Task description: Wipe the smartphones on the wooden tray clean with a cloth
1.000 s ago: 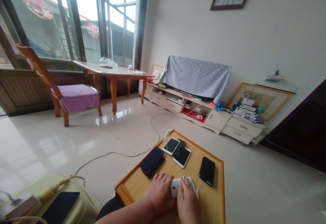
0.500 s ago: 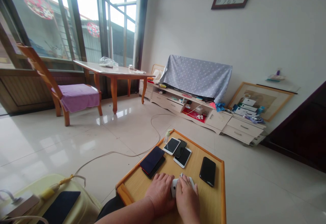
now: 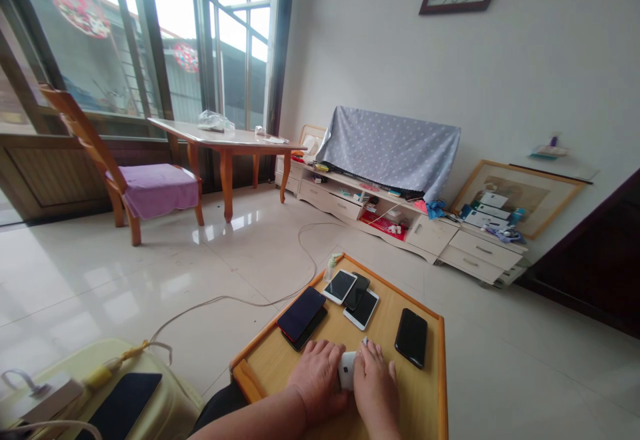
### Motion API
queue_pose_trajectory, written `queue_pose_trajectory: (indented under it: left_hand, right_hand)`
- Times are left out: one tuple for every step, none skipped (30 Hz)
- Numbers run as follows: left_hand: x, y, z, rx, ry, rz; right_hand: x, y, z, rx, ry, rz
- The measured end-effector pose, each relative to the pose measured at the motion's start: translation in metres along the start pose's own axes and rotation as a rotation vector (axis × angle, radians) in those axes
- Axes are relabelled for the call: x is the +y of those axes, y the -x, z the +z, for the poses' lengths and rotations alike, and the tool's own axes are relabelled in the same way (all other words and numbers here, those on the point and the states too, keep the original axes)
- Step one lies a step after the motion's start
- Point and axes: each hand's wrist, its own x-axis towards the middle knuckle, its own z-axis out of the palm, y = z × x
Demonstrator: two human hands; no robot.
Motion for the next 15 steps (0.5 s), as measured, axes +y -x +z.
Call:
queue_pose_trajectory:
  left_hand:
    - [-0.001, 0.000, 0.001, 0.009, -0.003, 0.003]
    - [-0.001, 0.000, 0.002, 0.016, -0.008, 0.008]
    - [-0.002, 0.000, 0.003, 0.017, -0.013, 0.014]
    - [-0.003, 0.000, 0.004, 0.016, -0.018, 0.022]
    - [-0.004, 0.000, 0.004, 0.013, -0.021, 0.028]
    - [-0.004, 0.000, 0.005, 0.011, -0.023, 0.032]
    - [-0.005, 0.000, 0.005, 0.010, -0.024, 0.033]
    - [-0.005, 0.000, 0.005, 0.011, -0.024, 0.032]
    - [-0.005, 0.001, 0.005, 0.014, -0.025, 0.029]
    - [-0.004, 0.001, 0.004, 0.018, -0.026, 0.026]
    - [-0.004, 0.001, 0.004, 0.022, -0.026, 0.023]
    - [-0.003, 0.001, 0.003, 0.025, -0.026, 0.020]
    - [-0.002, 0.001, 0.003, 0.028, -0.025, 0.017]
    - [-0.001, 0.001, 0.002, 0.029, -0.026, 0.012]
    - [0.000, 0.001, 0.001, 0.026, -0.026, 0.009]
  right_hand:
    - [-0.001, 0.004, 0.004, 0.010, 0.004, -0.004]
    - [-0.004, 0.009, 0.009, 0.014, 0.001, -0.017]
    - [-0.008, 0.015, 0.014, 0.013, -0.008, -0.039]
    - [-0.012, 0.021, 0.019, 0.008, -0.021, -0.067]
    - [-0.015, 0.027, 0.023, 0.000, -0.037, -0.094]
    - [-0.016, 0.032, 0.026, -0.010, -0.054, -0.119]
    - [-0.016, 0.036, 0.028, -0.020, -0.071, -0.132]
    - [-0.013, 0.037, 0.029, -0.030, -0.088, -0.135]
    - [-0.008, 0.037, 0.028, -0.037, -0.102, -0.126]
    - [-0.001, 0.035, 0.027, -0.037, -0.112, -0.104]
    - [0.007, 0.032, 0.025, -0.030, -0.116, -0.075]
    - [0.015, 0.028, 0.023, -0.015, -0.113, -0.042]
    - [0.021, 0.024, 0.021, 0.002, -0.105, -0.010]
    - [0.026, 0.022, 0.020, 0.018, -0.093, 0.017]
    - [0.027, 0.020, 0.020, 0.029, -0.081, 0.033]
